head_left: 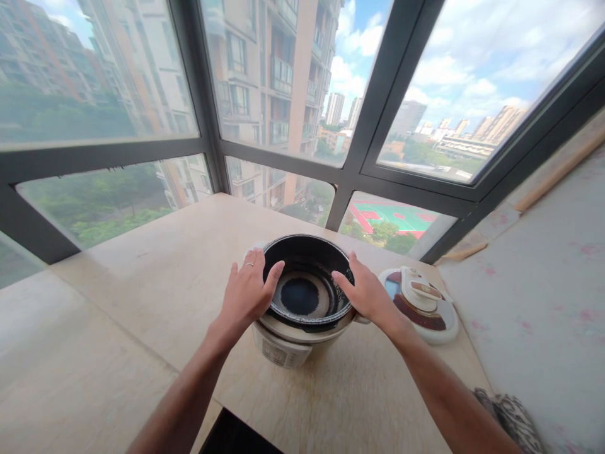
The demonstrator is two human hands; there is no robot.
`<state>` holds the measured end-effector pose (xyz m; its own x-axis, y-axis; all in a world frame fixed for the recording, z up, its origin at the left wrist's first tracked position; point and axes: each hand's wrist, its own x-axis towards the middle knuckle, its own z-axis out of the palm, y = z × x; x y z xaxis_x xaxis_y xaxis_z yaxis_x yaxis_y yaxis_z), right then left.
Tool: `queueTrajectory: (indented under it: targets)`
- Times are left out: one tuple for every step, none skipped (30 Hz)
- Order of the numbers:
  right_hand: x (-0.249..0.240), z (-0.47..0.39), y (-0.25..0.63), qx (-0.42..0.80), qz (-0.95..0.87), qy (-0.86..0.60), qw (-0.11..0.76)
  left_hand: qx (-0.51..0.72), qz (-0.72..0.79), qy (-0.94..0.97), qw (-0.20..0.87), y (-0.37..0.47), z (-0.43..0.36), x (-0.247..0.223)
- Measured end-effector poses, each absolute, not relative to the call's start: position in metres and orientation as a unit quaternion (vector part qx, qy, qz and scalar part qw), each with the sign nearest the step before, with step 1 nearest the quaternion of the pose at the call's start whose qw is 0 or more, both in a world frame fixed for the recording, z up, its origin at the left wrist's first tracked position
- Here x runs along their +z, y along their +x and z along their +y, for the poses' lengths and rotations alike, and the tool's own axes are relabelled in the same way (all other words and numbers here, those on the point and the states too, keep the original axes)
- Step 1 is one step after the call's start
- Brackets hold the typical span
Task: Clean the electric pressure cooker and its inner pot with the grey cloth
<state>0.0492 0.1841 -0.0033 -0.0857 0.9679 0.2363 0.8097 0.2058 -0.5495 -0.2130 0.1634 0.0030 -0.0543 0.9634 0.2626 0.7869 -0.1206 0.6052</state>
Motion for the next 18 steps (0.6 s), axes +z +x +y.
queueTrajectory:
  targets:
    - [-0.003, 0.183, 0.049, 0.139, -0.723, -0.615, 0.282, 0.32, 0.652, 0.676, 0.126, -0.213, 0.163, 0.004]
    - [-0.004, 0.182, 0.05, 0.142, -0.722, -0.615, 0.282, 0.317, 0.654, 0.676, 0.12, -0.212, 0.162, 0.006]
    - [-0.004, 0.182, 0.05, 0.147, -0.722, -0.615, 0.282, 0.319, 0.656, 0.674, 0.119, -0.212, 0.162, 0.006]
    - [-0.004, 0.181, 0.051, 0.153, -0.721, -0.614, 0.282, 0.324, 0.657, 0.669, 0.124, -0.212, 0.162, 0.007]
    - [-0.005, 0.181, 0.052, 0.158, -0.721, -0.613, 0.281, 0.333, 0.658, 0.663, 0.132, -0.212, 0.161, 0.006]
    - [-0.005, 0.18, 0.053, 0.163, -0.72, -0.614, 0.28, 0.345, 0.657, 0.655, 0.142, -0.212, 0.161, 0.005]
    - [-0.004, 0.18, 0.053, 0.167, -0.718, -0.616, 0.277, 0.359, 0.654, 0.648, 0.154, -0.213, 0.161, 0.003]
    - [-0.003, 0.18, 0.053, 0.17, -0.715, -0.619, 0.276, 0.373, 0.65, 0.641, 0.167, -0.213, 0.161, 0.001]
    - [-0.003, 0.179, 0.054, 0.174, -0.713, -0.621, 0.276, 0.385, 0.645, 0.634, 0.181, -0.213, 0.161, -0.001]
    - [-0.002, 0.179, 0.054, 0.178, -0.711, -0.621, 0.278, 0.396, 0.641, 0.628, 0.195, -0.214, 0.161, -0.002]
    - [-0.001, 0.179, 0.054, 0.182, -0.709, -0.618, 0.285, 0.404, 0.638, 0.621, 0.211, -0.214, 0.161, -0.004]
    - [-0.001, 0.178, 0.055, 0.187, -0.709, -0.612, 0.296, 0.411, 0.635, 0.615, 0.225, -0.214, 0.161, -0.005]
    - [-0.002, 0.178, 0.056, 0.193, -0.71, -0.602, 0.311, 0.417, 0.632, 0.61, 0.234, -0.215, 0.162, -0.005]
    - [-0.004, 0.177, 0.058, 0.199, -0.71, -0.589, 0.33, 0.422, 0.629, 0.608, 0.236, -0.216, 0.162, -0.004]
    - [-0.007, 0.176, 0.059, 0.206, -0.707, -0.577, 0.353, 0.426, 0.627, 0.609, 0.234, -0.217, 0.163, -0.004]
    - [-0.011, 0.174, 0.062, 0.217, -0.698, -0.569, 0.377, 0.429, 0.626, 0.61, 0.229, -0.219, 0.165, -0.003]
    - [-0.016, 0.172, 0.064, 0.232, -0.683, -0.565, 0.4, 0.433, 0.626, 0.609, 0.223, -0.221, 0.167, -0.001]
    - [-0.022, 0.17, 0.067, 0.251, -0.663, -0.566, 0.42, 0.439, 0.627, 0.604, 0.222, -0.225, 0.17, 0.0]
